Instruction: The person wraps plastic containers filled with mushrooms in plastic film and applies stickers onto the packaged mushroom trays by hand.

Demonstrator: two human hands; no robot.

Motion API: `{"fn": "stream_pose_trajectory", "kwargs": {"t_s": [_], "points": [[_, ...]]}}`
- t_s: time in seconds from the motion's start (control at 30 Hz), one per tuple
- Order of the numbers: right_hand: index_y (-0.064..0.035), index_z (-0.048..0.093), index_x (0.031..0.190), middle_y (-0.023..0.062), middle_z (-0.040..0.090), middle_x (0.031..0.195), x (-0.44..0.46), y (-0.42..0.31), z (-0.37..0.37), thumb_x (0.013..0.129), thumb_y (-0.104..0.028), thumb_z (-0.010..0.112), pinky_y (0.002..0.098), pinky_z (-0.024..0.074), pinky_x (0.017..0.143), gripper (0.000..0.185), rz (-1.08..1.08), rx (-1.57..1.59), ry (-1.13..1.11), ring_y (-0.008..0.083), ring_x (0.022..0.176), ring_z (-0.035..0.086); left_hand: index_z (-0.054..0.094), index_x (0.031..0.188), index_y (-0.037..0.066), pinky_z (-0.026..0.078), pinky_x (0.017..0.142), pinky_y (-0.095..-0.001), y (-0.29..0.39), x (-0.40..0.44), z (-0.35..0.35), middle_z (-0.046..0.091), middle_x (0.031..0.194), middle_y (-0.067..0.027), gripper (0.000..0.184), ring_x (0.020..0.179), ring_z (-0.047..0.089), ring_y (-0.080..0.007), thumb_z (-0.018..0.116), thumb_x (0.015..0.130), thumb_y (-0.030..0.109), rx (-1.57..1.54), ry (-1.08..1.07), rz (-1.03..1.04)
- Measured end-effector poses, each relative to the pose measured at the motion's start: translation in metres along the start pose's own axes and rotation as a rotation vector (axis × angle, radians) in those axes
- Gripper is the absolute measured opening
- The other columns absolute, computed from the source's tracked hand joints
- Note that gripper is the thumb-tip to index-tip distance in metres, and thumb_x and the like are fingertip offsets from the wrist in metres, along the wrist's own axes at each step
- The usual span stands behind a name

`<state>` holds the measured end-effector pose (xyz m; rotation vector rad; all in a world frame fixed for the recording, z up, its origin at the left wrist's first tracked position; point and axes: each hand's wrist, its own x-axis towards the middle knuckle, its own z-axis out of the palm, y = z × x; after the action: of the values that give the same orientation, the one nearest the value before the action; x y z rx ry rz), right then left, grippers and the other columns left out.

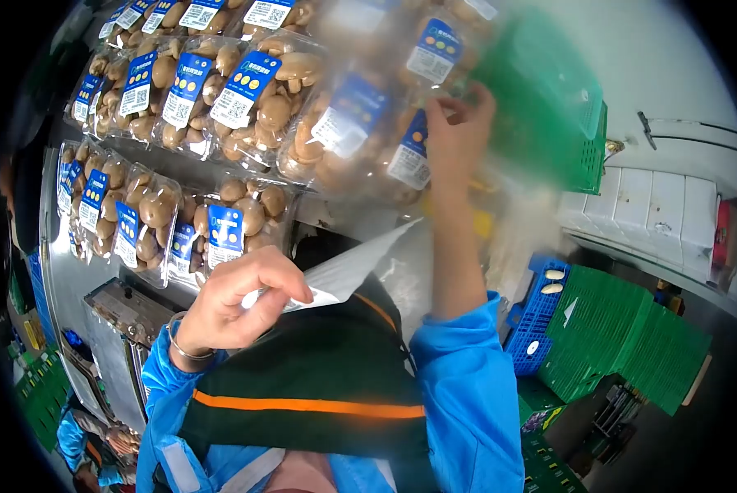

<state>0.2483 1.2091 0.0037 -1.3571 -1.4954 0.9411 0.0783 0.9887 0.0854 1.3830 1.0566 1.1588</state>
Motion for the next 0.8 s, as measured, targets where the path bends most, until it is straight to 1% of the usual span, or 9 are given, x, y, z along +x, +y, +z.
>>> {"fn": "stream_pose_trajectory", "kwargs": {"t_s": [0.13,0.3,0.4,0.53,0.57,0.67,0.7,0.73,0.8], "points": [[0.0019,0.054,0.101,0.0055,0.058,0.080,-0.016,-0.029,0.007,0.075,-0.011,0.069,0.0209,0.0429,0.058,0.033,-0.067,0.087,0.187,0.0080,0.062,0.049,0.058,0.089,0.003,0.045,0.063,-0.0274,-0.002,-0.006,-0.008,0.057,0.082,-0.0075,0.020,0.073,0.057,-0.0195,0.069,0.072,0.001,-0.001,0.042,0.115],[0.0000,0.061,0.087,0.0024,0.060,0.068,-0.013,-0.032,0.051,0.076,-0.006,0.067,0.0194,0.0418,0.039,0.014,0.434,0.637,-0.204,0.0079,0.053,0.054,0.059,0.088,0.003,0.047,0.065,-0.0285,0.011,-0.015,-0.010,0.062,0.082,-0.0078,0.029,0.075,0.059,-0.0196,0.075,0.064,0.000,0.253,0.221,0.191],[0.0010,0.058,0.080,0.0059,0.055,0.059,-0.006,-0.031,0.068,0.075,-0.005,0.064,0.0234,0.0412,0.038,0.010,0.423,0.638,-0.133,0.0115,0.039,0.045,0.060,0.089,0.003,0.047,0.065,-0.0281,0.013,-0.027,-0.015,0.062,0.082,-0.0080,0.029,0.076,0.059,-0.0193,0.074,0.064,-0.001,0.253,0.238,0.195],[0.0013,0.061,0.084,0.0045,0.058,0.063,-0.001,-0.026,0.075,0.075,-0.007,0.067,0.0173,0.0387,0.038,0.014,0.357,0.328,-0.168,0.0074,0.049,0.052,0.061,0.091,0.002,0.047,0.064,-0.0290,0.015,-0.035,-0.020,0.061,0.084,-0.0089,0.028,0.076,0.059,-0.0212,0.072,0.066,-0.003,0.204,0.227,0.198],[0.0026,0.058,0.090,0.0055,0.058,0.066,0.000,-0.030,0.074,0.074,-0.012,0.068,0.0180,0.0367,0.038,0.024,0.287,0.157,-0.207,0.0071,0.048,0.051,0.061,0.093,0.002,0.048,0.064,-0.0297,0.015,-0.036,-0.023,0.060,0.085,-0.0094,0.029,0.076,0.059,-0.0222,0.071,0.067,-0.003,0.193,0.219,0.209],[0.0023,0.054,0.100,0.0034,0.056,0.066,0.014,-0.024,0.068,0.074,-0.017,0.069,0.0188,0.0348,0.038,0.035,-0.391,-0.435,-0.058,0.0062,0.047,0.048,0.061,0.086,0.002,0.046,0.066,-0.0277,0.020,-0.035,-0.024,0.062,0.082,-0.0078,0.027,0.074,0.058,-0.0190,0.074,0.063,-0.001,0.227,0.268,0.196],[0.0016,0.050,0.106,0.0003,0.050,0.064,0.017,-0.030,0.058,0.075,-0.021,0.068,0.0197,0.0341,0.041,0.043,-0.459,-0.379,-0.010,0.0053,0.048,0.045,0.060,0.086,0.002,0.045,0.065,-0.0281,0.021,-0.035,-0.025,0.062,0.081,-0.0082,0.026,0.075,0.058,-0.0191,0.074,0.064,-0.002,0.232,0.287,0.200],[0.0008,0.052,0.103,-0.0013,0.045,0.062,0.002,-0.067,0.048,0.078,-0.020,0.065,0.0197,0.0342,0.044,0.035,0.011,0.015,-0.126,0.0046,0.052,0.044,0.060,0.086,0.002,0.045,0.065,-0.0281,0.021,-0.035,-0.027,0.062,0.081,-0.0083,0.026,0.075,0.058,-0.0191,0.074,0.064,-0.002,0.226,0.289,0.216],[-0.0003,0.053,0.106,-0.0011,0.046,0.064,-0.028,-0.118,0.011,0.083,-0.018,0.059,0.0213,0.0372,0.048,0.030,0.178,0.323,-0.510,0.0068,0.054,0.045,0.060,0.086,0.001,0.044,0.065,-0.0280,0.023,-0.033,-0.032,0.062,0.080,-0.0084,0.025,0.075,0.058,-0.0190,0.073,0.064,-0.002,0.212,0.306,0.234]]}}
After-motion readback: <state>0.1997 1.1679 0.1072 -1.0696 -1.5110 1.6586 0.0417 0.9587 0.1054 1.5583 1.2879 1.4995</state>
